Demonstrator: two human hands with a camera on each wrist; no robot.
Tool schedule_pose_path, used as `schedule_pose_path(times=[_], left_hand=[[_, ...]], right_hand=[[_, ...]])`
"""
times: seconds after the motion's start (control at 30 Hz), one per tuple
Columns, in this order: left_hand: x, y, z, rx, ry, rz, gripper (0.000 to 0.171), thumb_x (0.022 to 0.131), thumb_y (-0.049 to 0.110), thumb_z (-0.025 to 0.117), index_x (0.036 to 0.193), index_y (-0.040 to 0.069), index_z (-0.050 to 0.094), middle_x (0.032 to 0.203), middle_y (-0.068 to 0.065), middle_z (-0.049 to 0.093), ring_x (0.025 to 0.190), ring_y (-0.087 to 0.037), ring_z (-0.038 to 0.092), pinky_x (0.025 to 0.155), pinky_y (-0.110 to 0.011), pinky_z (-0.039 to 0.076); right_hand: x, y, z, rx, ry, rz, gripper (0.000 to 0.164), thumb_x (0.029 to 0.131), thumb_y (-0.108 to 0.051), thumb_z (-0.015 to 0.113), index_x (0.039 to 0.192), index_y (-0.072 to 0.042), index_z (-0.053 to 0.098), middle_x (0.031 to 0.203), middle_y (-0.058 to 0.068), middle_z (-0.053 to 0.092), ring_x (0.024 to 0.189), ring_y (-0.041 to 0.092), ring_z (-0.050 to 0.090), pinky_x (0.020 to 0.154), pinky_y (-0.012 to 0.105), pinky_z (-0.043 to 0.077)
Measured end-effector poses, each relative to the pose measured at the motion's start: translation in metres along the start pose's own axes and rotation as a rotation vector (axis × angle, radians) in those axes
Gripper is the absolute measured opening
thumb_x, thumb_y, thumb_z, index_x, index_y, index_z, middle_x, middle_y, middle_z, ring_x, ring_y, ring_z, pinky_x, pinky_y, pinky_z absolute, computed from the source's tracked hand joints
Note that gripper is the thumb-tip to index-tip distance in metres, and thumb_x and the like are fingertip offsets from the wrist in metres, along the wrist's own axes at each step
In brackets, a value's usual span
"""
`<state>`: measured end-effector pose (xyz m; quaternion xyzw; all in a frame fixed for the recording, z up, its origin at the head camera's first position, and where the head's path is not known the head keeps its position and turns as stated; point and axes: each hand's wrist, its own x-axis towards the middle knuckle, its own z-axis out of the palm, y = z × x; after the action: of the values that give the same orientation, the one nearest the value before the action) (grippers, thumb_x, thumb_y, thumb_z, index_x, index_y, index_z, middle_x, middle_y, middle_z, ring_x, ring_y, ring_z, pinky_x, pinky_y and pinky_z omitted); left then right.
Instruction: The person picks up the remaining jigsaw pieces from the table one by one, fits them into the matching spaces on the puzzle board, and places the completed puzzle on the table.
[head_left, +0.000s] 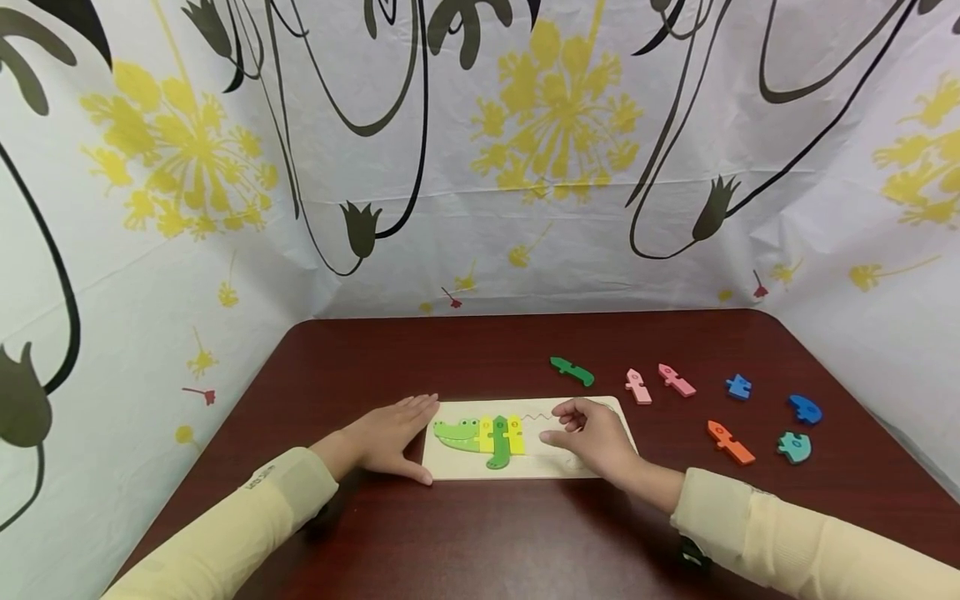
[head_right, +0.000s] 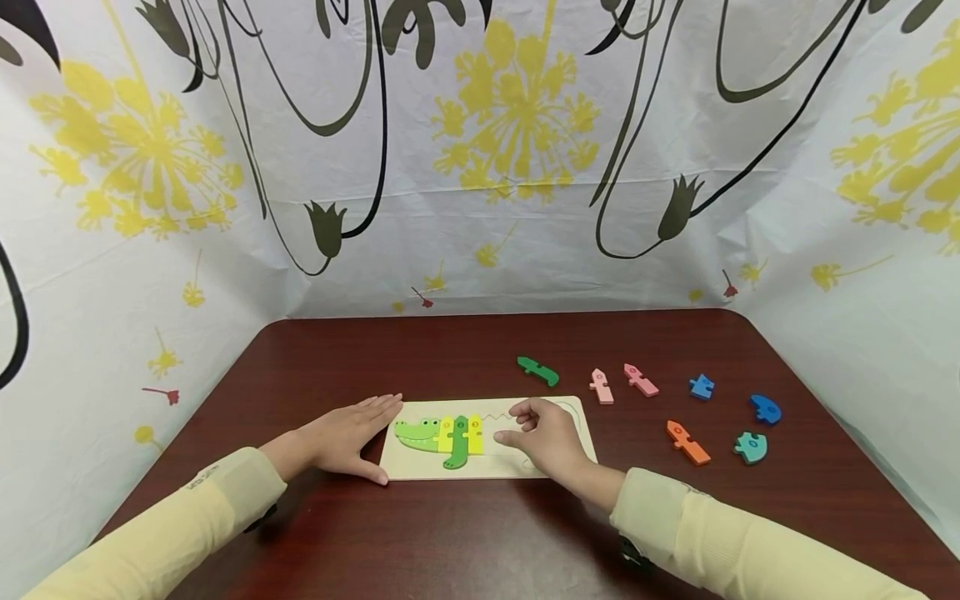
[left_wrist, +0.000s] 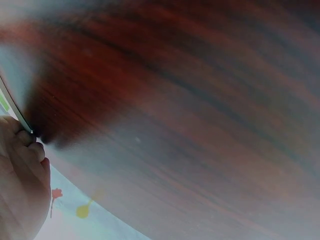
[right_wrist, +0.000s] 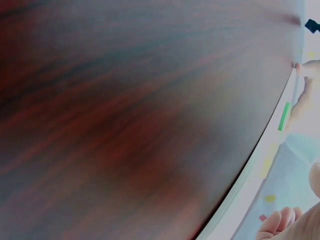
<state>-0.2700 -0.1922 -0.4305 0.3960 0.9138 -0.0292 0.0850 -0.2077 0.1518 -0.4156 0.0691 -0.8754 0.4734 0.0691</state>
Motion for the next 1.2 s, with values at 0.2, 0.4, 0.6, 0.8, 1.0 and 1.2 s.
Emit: schedule_pose_path(times=[0.2,0.4,0.6,0.8,1.0,1.2], left_hand=[[0.000,0.000,0.001,-0.004,0.025,0.015,0.119,0.075,0.088,0.040,0.156,0.004,0.014,0.161,-0.010,0.012,0.147,-0.022,0.011,0.117,-0.036,0.016],[0.000,0.000,0.001,-0.009,0.023,0.016,0.118,0.076,0.087,0.042,0.156,0.004,0.015,0.161,-0.011,0.012,0.147,-0.022,0.012,0.117,-0.037,0.017],[0.000,0.001,0.000,-0.009,0.010,0.006,0.118,0.075,0.087,0.041,0.156,0.005,0.014,0.162,-0.009,0.011,0.147,-0.021,0.010,0.117,-0.036,0.015],[0.001,0.000,0.000,0.001,-0.004,-0.003,0.119,0.075,0.089,0.039,0.156,0.006,0.012,0.162,-0.008,0.009,0.147,-0.020,0.009,0.117,-0.035,0.014],[0.000,0.001,0.000,0.006,-0.006,-0.011,0.120,0.074,0.090,0.038,0.156,0.006,0.012,0.162,-0.008,0.009,0.147,-0.019,0.009,0.117,-0.034,0.014],[-0.001,0.003,-0.003,-0.011,-0.003,-0.003,0.120,0.075,0.088,0.040,0.156,0.005,0.013,0.162,-0.009,0.010,0.147,-0.021,0.010,0.117,-0.035,0.015]], right_hand=[[-0.002,0.002,-0.015,-0.042,0.013,0.007,0.037,0.073,-0.017,0.087,0.099,0.003,0.069,0.082,0.007,0.062,0.075,0.016,0.056,0.064,0.023,0.048],[-0.005,0.006,-0.028,-0.041,0.022,0.007,0.038,0.075,-0.017,0.086,0.102,0.003,0.068,0.081,0.003,0.061,0.076,0.017,0.056,0.064,0.024,0.047],[-0.008,0.012,-0.043,-0.082,0.051,-0.010,0.041,0.076,-0.024,0.085,0.104,0.001,0.068,0.084,0.004,0.062,0.078,0.018,0.056,0.063,0.024,0.046],[-0.011,0.019,-0.057,-0.117,0.083,0.003,0.041,0.078,-0.027,0.084,0.105,0.000,0.069,0.085,0.005,0.062,0.080,0.019,0.055,0.061,0.023,0.045],[-0.017,0.029,-0.066,-0.133,0.102,0.036,0.047,0.078,-0.032,0.083,0.108,0.001,0.068,0.088,0.005,0.064,0.082,0.020,0.056,0.063,0.022,0.047],[-0.025,0.040,-0.077,-0.175,0.133,0.032,0.044,0.080,-0.031,0.082,0.108,-0.001,0.068,0.093,0.008,0.068,0.083,0.020,0.059,0.066,0.022,0.049]])
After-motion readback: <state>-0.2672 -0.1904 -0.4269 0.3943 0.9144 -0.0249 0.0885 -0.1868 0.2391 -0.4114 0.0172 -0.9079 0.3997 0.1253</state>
